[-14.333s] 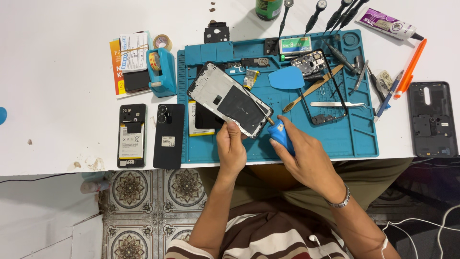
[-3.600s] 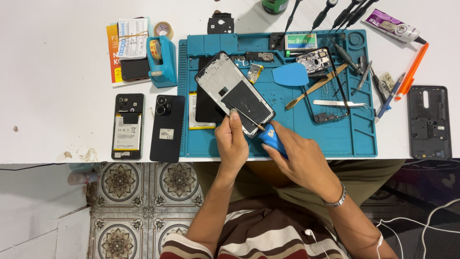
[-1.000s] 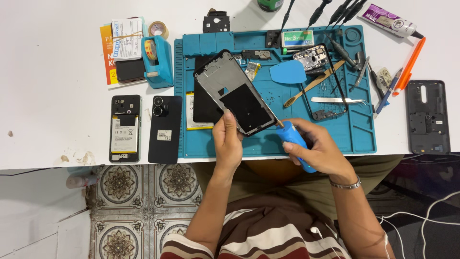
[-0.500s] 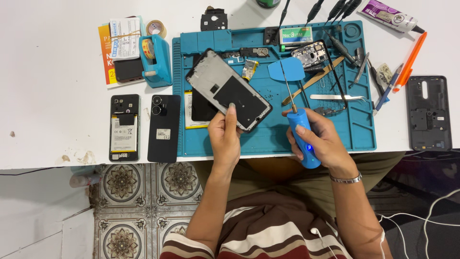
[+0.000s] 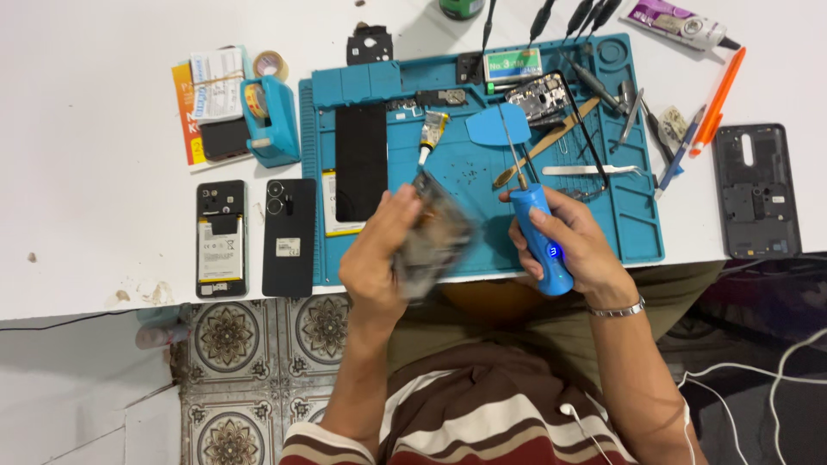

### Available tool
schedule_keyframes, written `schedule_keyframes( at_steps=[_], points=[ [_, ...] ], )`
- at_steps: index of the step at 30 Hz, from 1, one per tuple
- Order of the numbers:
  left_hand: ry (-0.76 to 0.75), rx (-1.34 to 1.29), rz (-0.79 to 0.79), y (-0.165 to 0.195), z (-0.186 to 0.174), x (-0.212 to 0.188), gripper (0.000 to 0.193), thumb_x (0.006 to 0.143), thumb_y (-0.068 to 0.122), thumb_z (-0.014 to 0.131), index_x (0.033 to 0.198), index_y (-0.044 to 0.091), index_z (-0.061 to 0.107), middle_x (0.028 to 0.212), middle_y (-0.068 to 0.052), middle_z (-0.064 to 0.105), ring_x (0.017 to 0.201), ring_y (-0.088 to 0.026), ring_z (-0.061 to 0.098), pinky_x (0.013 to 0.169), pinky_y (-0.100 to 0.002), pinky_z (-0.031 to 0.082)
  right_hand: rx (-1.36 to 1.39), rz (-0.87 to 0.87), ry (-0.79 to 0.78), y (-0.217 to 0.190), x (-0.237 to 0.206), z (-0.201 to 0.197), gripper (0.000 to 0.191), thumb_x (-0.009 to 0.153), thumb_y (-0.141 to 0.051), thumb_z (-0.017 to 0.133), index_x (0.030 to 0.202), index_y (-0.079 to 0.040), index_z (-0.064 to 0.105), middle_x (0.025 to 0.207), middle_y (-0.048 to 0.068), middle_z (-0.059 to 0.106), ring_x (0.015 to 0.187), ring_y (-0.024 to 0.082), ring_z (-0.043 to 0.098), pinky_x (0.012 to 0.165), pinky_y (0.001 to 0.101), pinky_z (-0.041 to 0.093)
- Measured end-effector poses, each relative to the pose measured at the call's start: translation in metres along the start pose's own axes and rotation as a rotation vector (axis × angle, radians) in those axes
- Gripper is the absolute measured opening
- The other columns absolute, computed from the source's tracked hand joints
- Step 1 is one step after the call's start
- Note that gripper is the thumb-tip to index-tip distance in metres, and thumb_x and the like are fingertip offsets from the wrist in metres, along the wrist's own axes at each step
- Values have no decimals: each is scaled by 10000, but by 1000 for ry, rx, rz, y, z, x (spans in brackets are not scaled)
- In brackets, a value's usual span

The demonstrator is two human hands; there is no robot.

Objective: The person uses a blue electric screwdriver to remove screws from the back of a disassembled smartphone. They then switch to a manual screwdriver to continue removing screws from the same device.

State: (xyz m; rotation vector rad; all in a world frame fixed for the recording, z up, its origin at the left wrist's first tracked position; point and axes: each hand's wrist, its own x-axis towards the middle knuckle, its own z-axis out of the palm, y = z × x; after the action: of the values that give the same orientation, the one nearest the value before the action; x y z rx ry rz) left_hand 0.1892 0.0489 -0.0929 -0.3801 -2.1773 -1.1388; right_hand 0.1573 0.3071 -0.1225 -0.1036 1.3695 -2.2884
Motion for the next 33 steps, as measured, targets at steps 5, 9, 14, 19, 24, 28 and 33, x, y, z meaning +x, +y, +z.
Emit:
schedule_keyframes(
  at_steps=[5,9,14,19,24,28,33],
  points=[
    [-254,107,101,24,-20,18,472,849,-149,616,1271,48,693,1167,-149,735,1087,-309,728,999,-437,583,92,2,40,-5,-2,-10,482,1041,-300,569,1367,53,530,820,101,580,489,141,552,420,250,448],
    [-451,-185,-243,26,-35,29,557,883,-30,692,1410,36,523,1048,-155,747,955,-234,750,872,-361,582,110,-13,-7,-5,-10,-13,472,1058,-300,536,1379,44,500,814,116,581,502,143,555,434,257,459],
    [-792,-180,-399,-12,-33,49,491,901,105,715,1369,29,583,967,-176,762,790,-239,701,719,-362,550,189,4,-21,-5,-21,-13,490,1076,-327,503,1393,47,493,832,119,588,516,142,548,447,258,447],
    [-994,-255,-155,-40,-8,58,390,954,101,685,1335,28,650,1114,-179,751,912,-254,758,806,-362,568,264,-32,-9,-7,-17,-7,508,1086,-339,486,1416,47,476,832,118,588,526,142,533,454,259,432],
    [-946,-129,-121,-32,-1,63,436,915,83,692,1342,27,625,1127,-149,670,975,-320,671,856,-399,515,258,-46,6,-8,-7,-5,501,1092,-337,476,1411,49,474,820,119,587,525,139,530,457,259,429],
    [-790,-39,-65,-18,-3,55,563,860,50,692,1408,-1,573,1148,-151,621,1066,-335,599,923,-422,483,252,-47,5,-8,-2,-7,502,1095,-336,470,1415,50,472,822,119,586,529,138,529,465,258,431],
    [-541,10,-49,-8,-10,29,399,963,78,655,1358,25,630,1324,-136,615,1247,-340,580,1045,-438,475,242,-64,8,-7,-2,-10,500,1099,-332,473,1414,56,478,812,123,586,527,135,526,464,262,437]
  ],
)
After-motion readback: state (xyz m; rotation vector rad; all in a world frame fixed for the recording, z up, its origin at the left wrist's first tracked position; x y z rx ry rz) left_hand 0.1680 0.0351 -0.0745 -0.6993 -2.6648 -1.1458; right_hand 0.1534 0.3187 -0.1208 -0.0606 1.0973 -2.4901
